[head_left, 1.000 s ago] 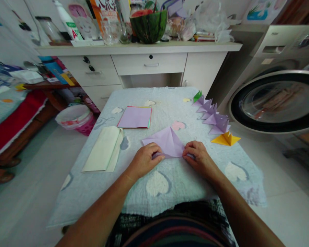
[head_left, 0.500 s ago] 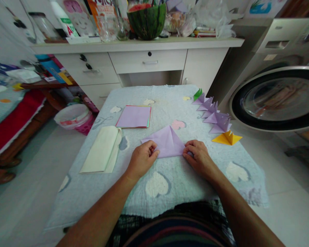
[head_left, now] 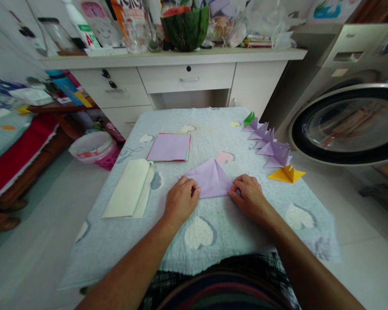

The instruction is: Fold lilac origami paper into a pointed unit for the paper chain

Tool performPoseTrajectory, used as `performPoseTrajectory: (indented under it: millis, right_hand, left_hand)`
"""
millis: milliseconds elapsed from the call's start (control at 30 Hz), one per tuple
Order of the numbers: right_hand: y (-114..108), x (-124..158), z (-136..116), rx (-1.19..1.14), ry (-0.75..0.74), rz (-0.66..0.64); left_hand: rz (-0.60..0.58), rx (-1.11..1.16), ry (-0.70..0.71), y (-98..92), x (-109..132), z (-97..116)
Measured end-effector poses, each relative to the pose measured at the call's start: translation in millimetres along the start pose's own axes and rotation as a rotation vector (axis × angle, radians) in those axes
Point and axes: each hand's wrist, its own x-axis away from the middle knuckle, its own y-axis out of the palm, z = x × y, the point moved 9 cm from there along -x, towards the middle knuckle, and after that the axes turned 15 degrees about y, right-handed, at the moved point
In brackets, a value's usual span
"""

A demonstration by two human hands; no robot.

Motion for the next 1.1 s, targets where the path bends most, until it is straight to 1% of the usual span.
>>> performPoseTrajectory:
  millis: [167, 500, 733, 933, 1100]
  right_hand:
    - [0.8, 1.2, 0.8, 0.001, 0.020, 0.029]
    - [1.2, 2.7, 1.4, -0.025, -0.006, 0.058]
    - [1.3, 3.3, 1.7, -0.025, -0.010, 0.061]
    - [1.7, 3.7, 2.1, -0.043, 0.009, 0.040]
    - [0.1, 4.4, 1.6, -0.053, -0.001, 0.052]
  left_hand:
    - [-0.004, -0.031, -0.022, 0.2, -1.1, -1.0]
    - [-0.003, -0.097, -0.074, -2.3, 1.0, -2.0]
    - [0.032, -0.190, -0.033, -5.7, 0.3, -0.4]
    - [0.024, -0.164, -0.038, -4.4, -0.8, -3.7]
    - [0.016, -0.149, -0.059, -3.6, -1.1, -6.2]
